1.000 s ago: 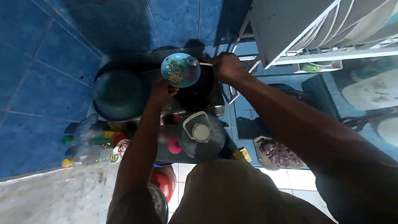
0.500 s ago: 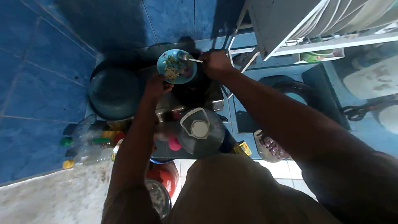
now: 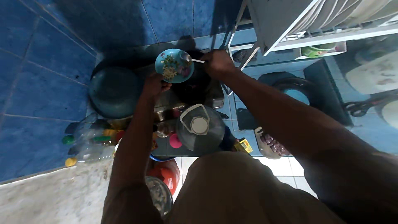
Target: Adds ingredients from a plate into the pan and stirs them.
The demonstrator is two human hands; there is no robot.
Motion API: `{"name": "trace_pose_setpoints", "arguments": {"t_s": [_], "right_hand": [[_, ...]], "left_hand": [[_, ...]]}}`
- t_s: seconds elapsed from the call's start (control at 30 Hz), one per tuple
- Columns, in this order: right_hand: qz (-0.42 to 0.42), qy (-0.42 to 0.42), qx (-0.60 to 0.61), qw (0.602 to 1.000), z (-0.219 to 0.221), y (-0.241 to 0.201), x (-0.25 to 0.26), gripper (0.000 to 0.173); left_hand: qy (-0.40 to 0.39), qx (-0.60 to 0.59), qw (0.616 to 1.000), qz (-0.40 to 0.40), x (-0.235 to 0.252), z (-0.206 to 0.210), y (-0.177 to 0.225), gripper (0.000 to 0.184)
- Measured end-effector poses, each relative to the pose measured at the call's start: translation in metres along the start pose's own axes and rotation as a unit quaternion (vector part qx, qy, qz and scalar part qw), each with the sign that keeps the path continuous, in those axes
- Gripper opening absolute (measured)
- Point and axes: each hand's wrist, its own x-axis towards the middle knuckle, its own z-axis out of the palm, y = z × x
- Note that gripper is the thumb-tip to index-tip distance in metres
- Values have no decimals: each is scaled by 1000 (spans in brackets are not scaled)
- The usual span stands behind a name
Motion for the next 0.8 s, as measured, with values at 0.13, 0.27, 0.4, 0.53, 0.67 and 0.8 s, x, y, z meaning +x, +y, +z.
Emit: {"name": "trace_pose_setpoints", "arguments": {"t_s": [0.13, 0.27, 0.4, 0.53, 0.67, 0.8], "right_hand": [[12, -22, -30, 999, 1, 4, -5, 26], [28, -25, -59, 998, 3, 12, -5, 24], [33, -18, -73, 997, 1, 16, -3, 23], [32, -2, -61, 998, 2, 25, 3, 21], [47, -3, -40, 998, -5, 25, 2, 24], [48, -1, -23, 999, -6, 20, -2, 24]], "left_hand": [[-1, 8, 1000, 3, 4, 0, 0, 30], [-6, 9, 1000, 4, 9, 0, -2, 27], [-7, 22, 1000, 4, 11, 3, -1, 27], [4, 27, 1000, 3, 13, 4, -1, 27], [15, 29, 999, 6, 13, 2, -2, 26], [34, 36, 999, -4, 13, 2, -2, 28]]}}
